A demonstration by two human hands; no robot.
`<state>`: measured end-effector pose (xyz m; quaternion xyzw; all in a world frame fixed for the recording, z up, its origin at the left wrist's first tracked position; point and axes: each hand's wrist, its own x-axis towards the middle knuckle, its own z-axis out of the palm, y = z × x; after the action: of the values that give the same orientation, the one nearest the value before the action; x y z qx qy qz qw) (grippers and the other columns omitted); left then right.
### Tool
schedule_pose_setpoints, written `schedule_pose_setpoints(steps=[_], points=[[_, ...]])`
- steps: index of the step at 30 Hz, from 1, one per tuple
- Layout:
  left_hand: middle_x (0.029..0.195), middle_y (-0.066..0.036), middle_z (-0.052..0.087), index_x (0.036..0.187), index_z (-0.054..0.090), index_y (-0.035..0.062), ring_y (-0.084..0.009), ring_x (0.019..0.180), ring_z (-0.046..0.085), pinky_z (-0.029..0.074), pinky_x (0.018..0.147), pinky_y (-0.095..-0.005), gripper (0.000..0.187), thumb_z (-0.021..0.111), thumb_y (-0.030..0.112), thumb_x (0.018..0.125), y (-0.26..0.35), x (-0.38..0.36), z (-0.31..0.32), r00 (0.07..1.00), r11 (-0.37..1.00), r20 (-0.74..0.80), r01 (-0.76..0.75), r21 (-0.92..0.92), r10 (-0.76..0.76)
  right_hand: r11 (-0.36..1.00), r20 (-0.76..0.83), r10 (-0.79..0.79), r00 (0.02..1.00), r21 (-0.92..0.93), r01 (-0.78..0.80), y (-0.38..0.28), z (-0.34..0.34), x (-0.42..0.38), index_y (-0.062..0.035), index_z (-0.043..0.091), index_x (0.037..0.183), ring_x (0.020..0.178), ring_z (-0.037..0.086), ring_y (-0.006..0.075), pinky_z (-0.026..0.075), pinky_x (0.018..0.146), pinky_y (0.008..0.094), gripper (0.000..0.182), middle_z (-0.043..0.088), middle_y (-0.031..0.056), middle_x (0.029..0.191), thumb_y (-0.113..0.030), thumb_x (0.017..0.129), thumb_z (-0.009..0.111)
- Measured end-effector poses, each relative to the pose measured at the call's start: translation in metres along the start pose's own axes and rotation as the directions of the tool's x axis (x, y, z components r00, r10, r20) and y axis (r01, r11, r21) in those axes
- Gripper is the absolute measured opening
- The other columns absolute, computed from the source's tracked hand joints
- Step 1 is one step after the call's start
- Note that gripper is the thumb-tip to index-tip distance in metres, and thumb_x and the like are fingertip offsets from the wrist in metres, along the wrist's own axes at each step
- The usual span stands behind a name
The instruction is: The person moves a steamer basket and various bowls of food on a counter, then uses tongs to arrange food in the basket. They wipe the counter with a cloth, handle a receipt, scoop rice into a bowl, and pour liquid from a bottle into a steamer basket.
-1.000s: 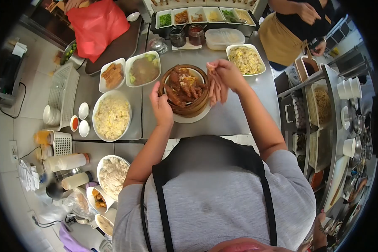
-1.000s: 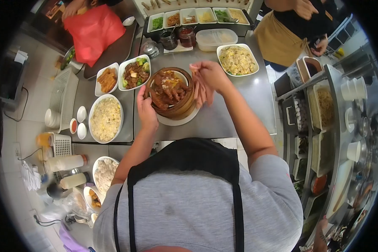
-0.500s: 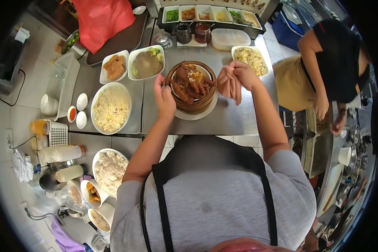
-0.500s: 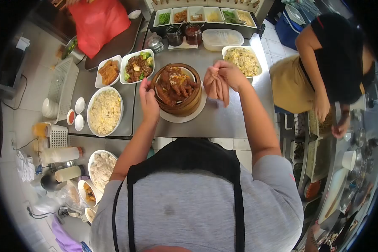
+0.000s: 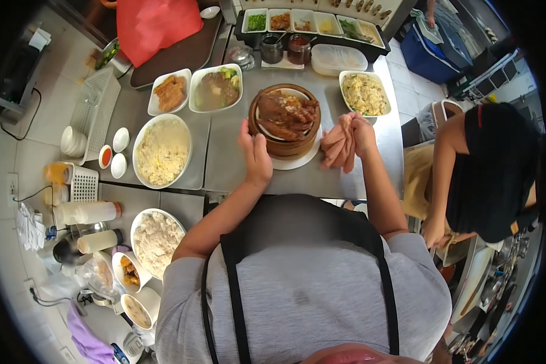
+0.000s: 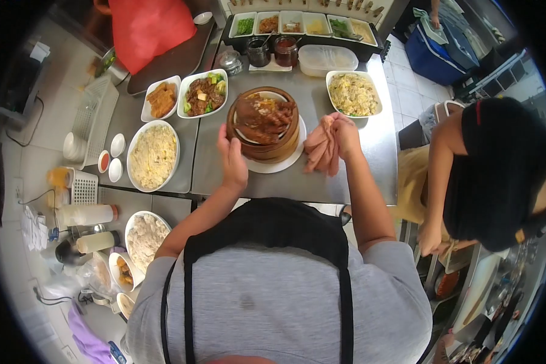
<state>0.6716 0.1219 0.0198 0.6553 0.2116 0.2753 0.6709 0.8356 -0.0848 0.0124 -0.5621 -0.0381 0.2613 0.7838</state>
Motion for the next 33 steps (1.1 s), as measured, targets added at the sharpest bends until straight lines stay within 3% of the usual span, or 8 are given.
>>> schedule_pose_setpoints(steps=[4,5,16,25,28,29,30,33], points=[[0.124,-0.013,0.03,0.128,0.019,0.0021,-0.0215,0.11,0.033,0.03,0.09,-0.0339,0.054,0.039,0.024,0.083,-0.004,-0.002,-0.014,0.959,0.996,0.283,-0.006,0.09,-0.02,0.814,-0.098,-0.081,0.992,-0.581,0.009,0.033,-0.008,0.007,-0.0035,0.051,0.098,0.073,0.053,0.0204,0.043,0.069,0.0293,0.023,0.054,0.0111,0.078,-0.012,0.077,0.045],[0.123,-0.013,0.031,0.128,0.019,0.0023,-0.0223,0.11,0.034,0.029,0.091,-0.0346,0.056,0.042,0.025,0.082,-0.007,0.0,-0.016,0.948,0.981,0.318,-0.047,0.191,-0.016,0.131,0.187,-0.512,0.839,-0.948,0.291,0.045,-0.007,-0.005,-0.008,0.049,0.106,0.079,0.051,0.0274,0.042,0.071,0.0342,0.031,0.052,0.0142,0.087,-0.011,0.074,0.048],[0.121,-0.023,0.034,0.129,0.016,-0.0004,-0.0346,0.113,0.032,0.024,0.095,-0.0386,0.081,0.061,0.019,0.065,-0.035,0.003,-0.018,0.874,0.811,0.468,-0.364,0.459,0.127,0.201,0.136,-0.452,0.882,-0.947,0.249,0.046,0.016,-0.009,-0.0059,0.049,0.098,0.085,0.048,0.0331,0.041,0.073,0.0378,0.034,0.048,0.0142,0.093,-0.003,0.064,0.051],[0.12,-0.017,0.039,0.127,0.024,0.0019,-0.0274,0.11,0.038,0.031,0.092,-0.035,0.068,0.058,0.018,0.07,-0.006,-0.005,-0.04,0.925,0.907,0.366,-0.067,0.417,-0.099,-0.018,0.374,-0.459,0.806,-0.911,0.412,0.059,0.011,0.048,-0.0023,0.05,0.092,0.085,0.048,0.0371,0.04,0.073,0.0405,0.023,0.05,0.0192,0.091,-0.007,0.07,0.045],[0.118,-0.008,0.041,0.121,0.034,0.0018,-0.0161,0.109,0.038,0.034,0.09,-0.0317,0.048,0.052,0.012,0.077,-0.033,-0.019,-0.049,0.906,0.986,0.419,-0.121,0.112,0.063,-0.008,0.357,-0.41,0.839,-0.921,0.388,0.039,0.039,0.035,-0.0007,0.05,0.099,0.088,0.047,0.0367,0.04,0.077,0.0407,0.028,0.05,0.02,0.094,-0.01,0.073,0.047],[0.118,-0.009,0.041,0.12,0.034,0.0014,-0.0164,0.11,0.038,0.033,0.091,-0.0311,0.045,0.05,0.012,0.079,-0.019,-0.033,-0.056,0.89,0.991,0.437,0.127,0.032,-0.128,-0.014,0.322,-0.363,0.875,-0.94,0.34,0.051,0.016,0.048,-0.0038,0.05,0.103,0.087,0.048,0.0365,0.04,0.077,0.0416,0.029,0.05,0.0198,0.094,-0.011,0.075,0.047],[0.119,-0.009,0.041,0.12,0.035,0.0024,-0.0168,0.11,0.038,0.032,0.091,-0.0305,0.042,0.048,0.015,0.082,-0.055,-0.042,-0.068,0.862,0.989,0.493,0.062,0.131,-0.119,0.161,0.241,-0.357,0.902,-0.936,0.314,0.05,0.01,0.041,-0.0061,0.05,0.103,0.087,0.048,0.0361,0.04,0.075,0.0426,0.028,0.05,0.0193,0.094,-0.011,0.076,0.046],[0.119,-0.007,0.042,0.12,0.038,0.0055,-0.0164,0.111,0.037,0.029,0.094,-0.0303,0.038,0.04,0.023,0.087,0.002,-0.078,-0.095,0.627,0.945,0.707,0.208,0.251,-0.326,0.091,0.332,-0.373,0.866,-0.916,0.391,0.036,0.015,0.014,-0.0071,0.049,0.099,0.083,0.049,0.0364,0.041,0.07,0.0426,0.025,0.047,0.0176,0.093,-0.011,0.074,0.048]])
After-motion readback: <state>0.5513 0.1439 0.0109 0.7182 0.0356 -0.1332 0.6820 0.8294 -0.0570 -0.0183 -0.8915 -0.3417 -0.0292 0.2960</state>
